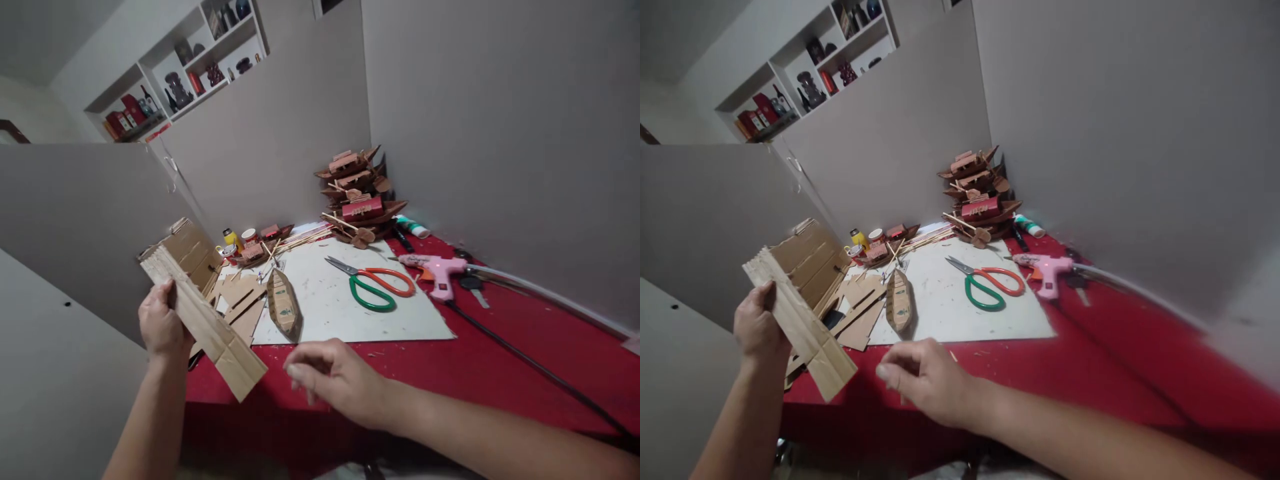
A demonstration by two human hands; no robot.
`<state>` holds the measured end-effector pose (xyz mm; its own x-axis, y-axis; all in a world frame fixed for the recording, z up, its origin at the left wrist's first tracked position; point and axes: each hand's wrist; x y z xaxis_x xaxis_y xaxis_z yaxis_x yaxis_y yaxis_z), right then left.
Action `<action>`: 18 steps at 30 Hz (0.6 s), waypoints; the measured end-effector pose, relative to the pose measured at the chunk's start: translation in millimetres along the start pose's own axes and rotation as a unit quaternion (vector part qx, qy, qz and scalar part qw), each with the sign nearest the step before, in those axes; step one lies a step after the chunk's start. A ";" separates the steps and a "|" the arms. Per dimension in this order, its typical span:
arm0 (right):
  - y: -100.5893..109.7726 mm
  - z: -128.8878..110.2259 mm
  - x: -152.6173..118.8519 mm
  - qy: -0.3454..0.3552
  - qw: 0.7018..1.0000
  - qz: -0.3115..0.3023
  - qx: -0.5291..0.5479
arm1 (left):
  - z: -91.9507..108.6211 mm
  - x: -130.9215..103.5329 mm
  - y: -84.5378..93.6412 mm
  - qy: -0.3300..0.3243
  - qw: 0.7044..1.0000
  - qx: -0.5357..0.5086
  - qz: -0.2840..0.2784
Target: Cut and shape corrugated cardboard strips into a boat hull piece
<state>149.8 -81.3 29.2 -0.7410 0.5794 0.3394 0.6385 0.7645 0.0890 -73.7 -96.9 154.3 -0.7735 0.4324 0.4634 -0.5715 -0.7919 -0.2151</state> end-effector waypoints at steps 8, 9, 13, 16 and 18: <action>15.4 -13.8 3.8 -0.122 0.979 0.033 0.162 | -21.5 -74.9 -61.2 0.147 0.961 -0.116 -0.204; 19.0 -13.8 4.6 -0.114 0.979 0.048 0.163 | -22.1 -85.6 -66.3 0.174 0.941 -0.139 -0.255; 38.9 -14.5 5.9 -0.096 0.984 0.061 0.138 | -27.1 -112.4 -79.3 0.249 0.879 -0.198 -0.356; 57.3 -19.6 6.2 -0.069 0.993 0.073 0.055 | -36.5 -108.6 -86.7 0.254 0.865 -0.227 -0.369; 70.3 -25.4 8.2 -0.017 0.990 0.143 0.009 | -43.7 -99.3 -91.3 0.264 0.854 -0.236 -0.382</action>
<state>193.8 -30.0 62.1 -0.5379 0.7816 0.3159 0.8191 0.5732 -0.0235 43.3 -48.7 90.4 -0.0703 0.9776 0.1983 -0.9144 0.0163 -0.4046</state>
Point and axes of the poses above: each hand's wrist, its own x-axis towards the middle knuckle, its own y-axis out of the back of the hand, z = x × y
